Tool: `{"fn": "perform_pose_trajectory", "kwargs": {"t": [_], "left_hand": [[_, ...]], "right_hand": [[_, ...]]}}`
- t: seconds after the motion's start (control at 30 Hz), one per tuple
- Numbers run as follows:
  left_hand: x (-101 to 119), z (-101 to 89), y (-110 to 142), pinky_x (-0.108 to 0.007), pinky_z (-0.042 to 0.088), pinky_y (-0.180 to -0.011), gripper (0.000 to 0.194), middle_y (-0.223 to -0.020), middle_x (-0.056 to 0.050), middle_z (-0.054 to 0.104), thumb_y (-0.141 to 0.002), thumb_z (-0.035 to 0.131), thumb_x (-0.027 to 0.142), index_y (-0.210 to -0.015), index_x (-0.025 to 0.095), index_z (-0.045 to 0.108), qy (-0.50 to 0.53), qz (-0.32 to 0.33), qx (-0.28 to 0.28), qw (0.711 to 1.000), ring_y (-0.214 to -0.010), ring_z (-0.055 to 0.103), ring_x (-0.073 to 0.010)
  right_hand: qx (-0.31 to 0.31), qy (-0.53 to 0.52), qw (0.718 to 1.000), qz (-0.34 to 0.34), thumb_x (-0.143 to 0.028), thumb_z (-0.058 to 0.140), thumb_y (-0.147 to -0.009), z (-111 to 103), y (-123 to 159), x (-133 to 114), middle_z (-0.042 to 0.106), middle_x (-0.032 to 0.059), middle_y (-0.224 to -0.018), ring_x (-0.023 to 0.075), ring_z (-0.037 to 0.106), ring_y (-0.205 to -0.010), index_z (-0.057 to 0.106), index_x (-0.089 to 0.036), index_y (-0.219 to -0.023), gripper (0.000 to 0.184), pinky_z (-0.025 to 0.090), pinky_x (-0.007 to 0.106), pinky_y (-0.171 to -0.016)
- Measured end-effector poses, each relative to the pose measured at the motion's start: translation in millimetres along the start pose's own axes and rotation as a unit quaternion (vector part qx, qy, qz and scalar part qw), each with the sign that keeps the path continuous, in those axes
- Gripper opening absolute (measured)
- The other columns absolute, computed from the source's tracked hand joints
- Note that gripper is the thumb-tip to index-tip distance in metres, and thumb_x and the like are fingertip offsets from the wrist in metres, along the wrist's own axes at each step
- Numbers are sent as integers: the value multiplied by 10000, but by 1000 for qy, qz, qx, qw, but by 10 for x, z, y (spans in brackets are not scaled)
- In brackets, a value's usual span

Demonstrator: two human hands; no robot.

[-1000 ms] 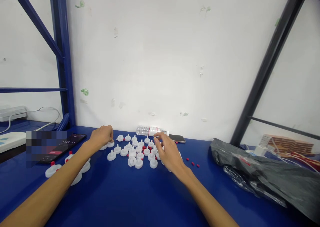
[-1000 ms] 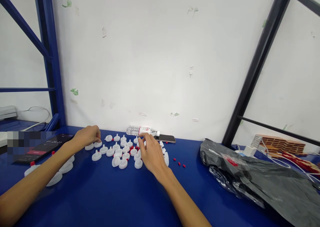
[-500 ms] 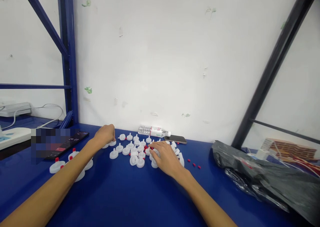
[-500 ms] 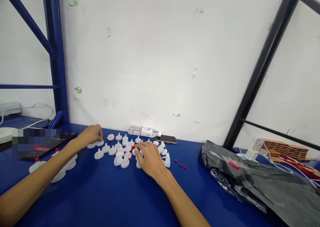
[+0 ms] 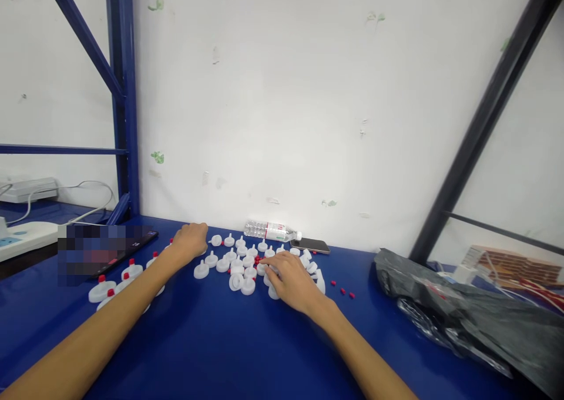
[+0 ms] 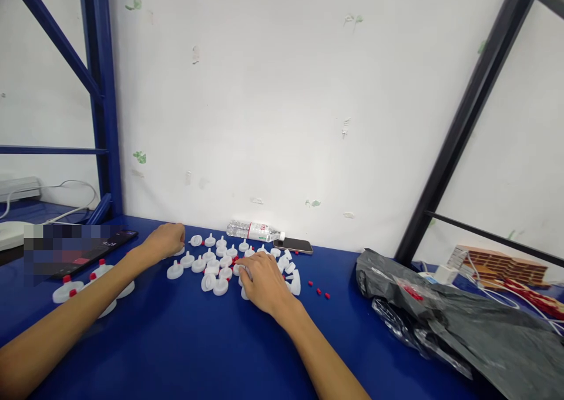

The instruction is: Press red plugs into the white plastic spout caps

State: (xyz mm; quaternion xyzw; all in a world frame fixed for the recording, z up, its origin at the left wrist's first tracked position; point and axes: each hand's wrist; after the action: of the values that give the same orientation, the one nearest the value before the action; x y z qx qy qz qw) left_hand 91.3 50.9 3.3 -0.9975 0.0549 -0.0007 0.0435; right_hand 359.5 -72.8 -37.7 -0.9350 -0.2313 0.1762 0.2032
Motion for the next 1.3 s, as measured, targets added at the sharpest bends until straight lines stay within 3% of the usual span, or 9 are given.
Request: {"fn": "perform_pose_trajectory", "kwargs": {"t": [0.17,0.27,0.43,0.53,0.7,0.9,1.07,1.3], "left_hand": [[131,-88,115,-492,572,-974,377,-1307,-103,661,-983,655,400,-1282,170,636,-13,13,60,998,-1150,661,-253],[221,-228,194,-476,572,-961,344,-1237,-92,689,-992,638,420,-1221,164,658,12,70,84,994,-1106,674,-237],[331,-396,324,-360,582,-806,305,-915,-13,728,-1008,603,448,-1007,165,717,82,240,6,967,-818,688,-159],[366,-365,364,-340,570,-774,271,-880,-5,726,-988,636,419,-954,165,725,96,281,-40,954,-779,673,-148],[400,-282,371,-358,582,-797,279,-892,-12,726,-980,654,433,-968,160,710,80,293,-92,948,-801,684,-152],[380,-252,363,-363,588,-805,284,-939,-25,731,-979,654,440,-990,161,707,39,285,-104,952,-829,691,-157],[348,-174,326,-375,589,-817,295,-913,-18,725,-983,647,452,-1023,165,703,8,271,-117,955,-818,693,-159],[431,-148,395,-380,596,-829,291,-951,-26,728,-995,634,440,-1048,161,695,-7,254,-133,958,-836,698,-159]], "right_hand": [[2,-5,1000,-12,-179,527,-1042,-18,4,-39,784,61,-1211,272,661,-1163,752,-213,-1243,303,443,433,-1033],[5,-4,1000,-17,-162,538,-1029,-2,7,-32,783,81,-1206,276,667,-1156,745,-189,-1260,312,447,429,-1020],[40,-8,999,-17,-128,540,-1017,-14,-8,-20,790,74,-1163,266,664,-1133,752,-208,-1248,324,451,412,-994],[75,-17,997,-13,-155,564,-1030,-56,-27,-38,793,61,-1142,253,672,-1113,760,-220,-1201,269,449,407,-995],[125,-35,991,-5,-234,724,-973,-83,-43,-47,795,48,-1083,253,700,-1070,756,-233,-1098,129,451,406,-983],[138,-52,989,-3,-234,841,-869,-78,-45,-43,782,47,-1115,267,716,-1038,717,-249,-1112,273,484,416,-945],[127,-80,989,-2,-205,792,-890,-88,-51,-43,762,37,-1085,225,735,-944,683,-248,-1124,262,543,351,-826],[120,-102,987,-8,-90,722,-881,-52,-54,-10,733,69,-1218,221,701,-1077,638,-236,-1263,418,531,360,-955]]}}
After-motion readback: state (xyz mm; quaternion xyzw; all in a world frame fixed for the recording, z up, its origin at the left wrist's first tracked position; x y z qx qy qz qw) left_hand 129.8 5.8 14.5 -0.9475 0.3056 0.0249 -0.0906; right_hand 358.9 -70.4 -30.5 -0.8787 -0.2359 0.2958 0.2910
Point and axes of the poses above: each hand's wrist, its own y-axis away from the middle knuckle, its own z-axis out of the palm, x = y × z
